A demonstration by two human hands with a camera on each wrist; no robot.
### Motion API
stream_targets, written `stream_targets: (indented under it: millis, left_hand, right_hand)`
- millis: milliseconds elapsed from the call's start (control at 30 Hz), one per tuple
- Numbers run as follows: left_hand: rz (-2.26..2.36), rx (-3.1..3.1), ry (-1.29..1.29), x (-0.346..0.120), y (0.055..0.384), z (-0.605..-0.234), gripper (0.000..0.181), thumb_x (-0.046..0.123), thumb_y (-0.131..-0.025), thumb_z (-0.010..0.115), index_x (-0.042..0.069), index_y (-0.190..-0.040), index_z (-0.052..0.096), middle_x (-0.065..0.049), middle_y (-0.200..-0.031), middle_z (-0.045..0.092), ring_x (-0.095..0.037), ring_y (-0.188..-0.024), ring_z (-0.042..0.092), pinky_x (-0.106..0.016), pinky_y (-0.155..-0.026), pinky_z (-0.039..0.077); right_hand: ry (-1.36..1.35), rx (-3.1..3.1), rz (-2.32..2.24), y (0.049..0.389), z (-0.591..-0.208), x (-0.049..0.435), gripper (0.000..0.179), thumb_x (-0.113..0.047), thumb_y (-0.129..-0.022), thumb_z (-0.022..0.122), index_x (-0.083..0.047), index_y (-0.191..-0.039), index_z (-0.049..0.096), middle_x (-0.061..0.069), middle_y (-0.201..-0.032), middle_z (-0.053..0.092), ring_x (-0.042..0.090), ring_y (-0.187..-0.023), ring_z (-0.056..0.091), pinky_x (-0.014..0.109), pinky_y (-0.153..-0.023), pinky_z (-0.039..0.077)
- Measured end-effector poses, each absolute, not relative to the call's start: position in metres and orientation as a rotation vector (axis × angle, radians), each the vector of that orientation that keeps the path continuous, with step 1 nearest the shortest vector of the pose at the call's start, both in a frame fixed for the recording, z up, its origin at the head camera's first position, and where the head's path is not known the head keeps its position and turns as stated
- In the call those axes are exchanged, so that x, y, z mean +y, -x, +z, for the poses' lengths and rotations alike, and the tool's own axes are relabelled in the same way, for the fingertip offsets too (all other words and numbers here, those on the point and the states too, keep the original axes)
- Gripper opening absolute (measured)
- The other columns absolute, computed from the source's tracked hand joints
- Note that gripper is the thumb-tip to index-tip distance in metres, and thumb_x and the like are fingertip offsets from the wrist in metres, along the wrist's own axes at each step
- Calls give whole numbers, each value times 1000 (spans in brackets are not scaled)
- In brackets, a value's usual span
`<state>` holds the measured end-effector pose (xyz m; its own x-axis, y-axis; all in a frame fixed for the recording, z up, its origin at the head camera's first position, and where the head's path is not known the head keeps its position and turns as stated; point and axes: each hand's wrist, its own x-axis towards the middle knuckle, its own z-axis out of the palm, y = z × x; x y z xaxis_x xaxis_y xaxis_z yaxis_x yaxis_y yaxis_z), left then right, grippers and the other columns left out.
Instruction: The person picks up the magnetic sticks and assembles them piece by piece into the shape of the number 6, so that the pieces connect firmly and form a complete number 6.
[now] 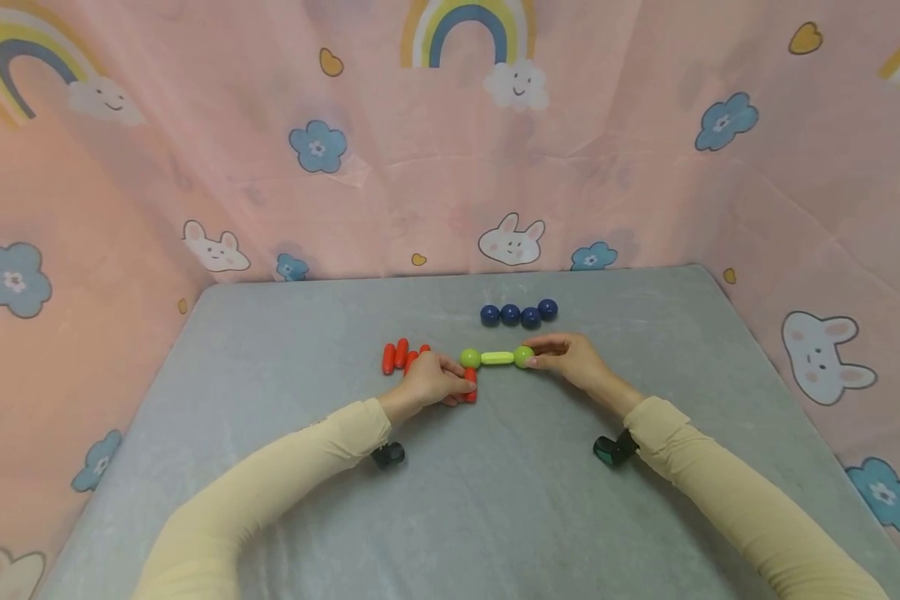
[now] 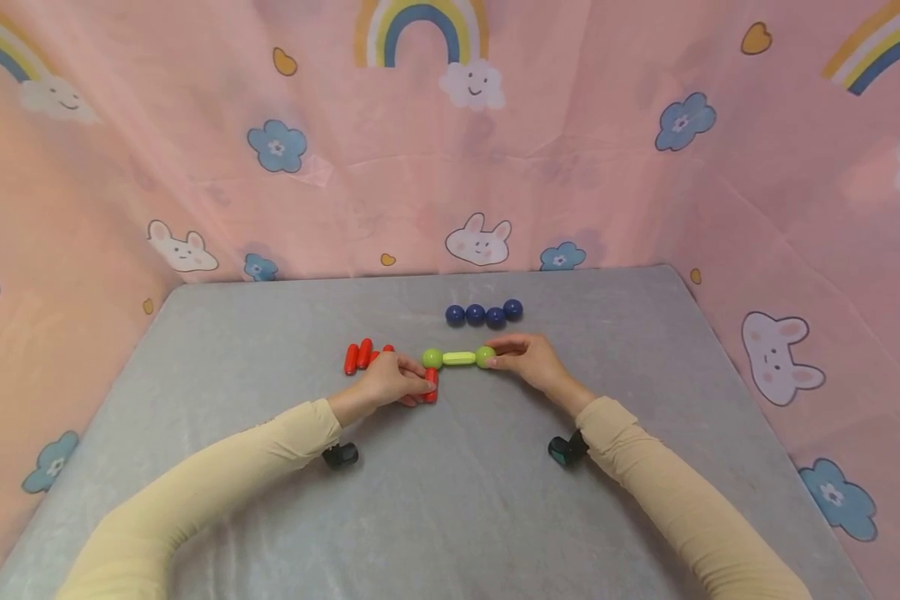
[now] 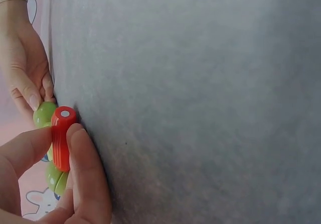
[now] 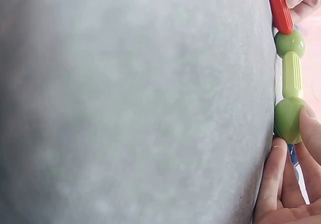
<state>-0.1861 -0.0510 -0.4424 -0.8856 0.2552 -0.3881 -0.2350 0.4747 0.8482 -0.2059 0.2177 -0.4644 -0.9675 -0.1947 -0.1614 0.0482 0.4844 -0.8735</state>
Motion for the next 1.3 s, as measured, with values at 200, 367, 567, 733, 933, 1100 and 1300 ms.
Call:
stream_targets:
  millis: [200,367,567,733,933,1100,1300]
  left_hand:
    - [1415,2258,-9,-50,187,-443,26,13,-83,79,-2,-102,71,-11,-77,75,-9,-60,67,-27,-61,59]
    - [1438,2241,3,-50,188,-442,24,13,-83,79,-2,-100,73,-10,-74,74,-10,-59,67,-28,-61,60]
    - [1428,2237,1,-49,189,-443,21,13,-84,79,0,-98,75,-8,-74,74,-9,-59,68,-27,-61,60]
    - [1418,2250,-11,-50,189,-443,20,14,-84,78,0,-98,75,-9,-76,75,-9,-59,67,-26,-61,59]
    - [1419,2250,-6,-51,188,-443,21,14,-85,78,0,-100,75,-10,-78,75,-9,-60,67,-26,-62,60]
    - [1422,2254,-23,-51,188,-445,21,14,-85,78,0,-99,75,-10,-78,75,-8,-60,67,-27,-62,60]
    - [1434,2246,-16,-51,188,-446,20,14,-85,78,0,-99,75,-11,-77,76,-8,-59,67,-27,-62,60]
  right_hand:
    - [130,2498,-1469,206,-464,219,40,-25,-89,75,-10,-125,68,13,-128,68,20,-112,65,23,-89,52]
    - [131,2500,-1467,206,-464,220,40,-25,-89,75,-9,-125,68,13,-128,68,20,-112,65,24,-90,52]
    - [122,2496,-1466,206,-465,221,41,-25,-88,76,-10,-125,68,13,-128,68,21,-113,65,25,-90,53]
    - [121,2493,-1460,206,-463,220,41,-25,-88,75,-10,-126,68,13,-128,68,24,-116,64,31,-94,53]
    - [131,2468,-1444,206,-458,219,43,-24,-89,74,-10,-129,66,13,-130,67,27,-120,62,38,-99,51]
    - [187,2429,-1456,209,-455,226,45,-23,-91,73,-6,-131,64,17,-131,66,17,-112,65,28,-93,53]
    - [205,2454,-1515,219,-451,240,42,-24,-92,71,-3,-129,64,19,-127,66,-1,-91,64,20,-81,54]
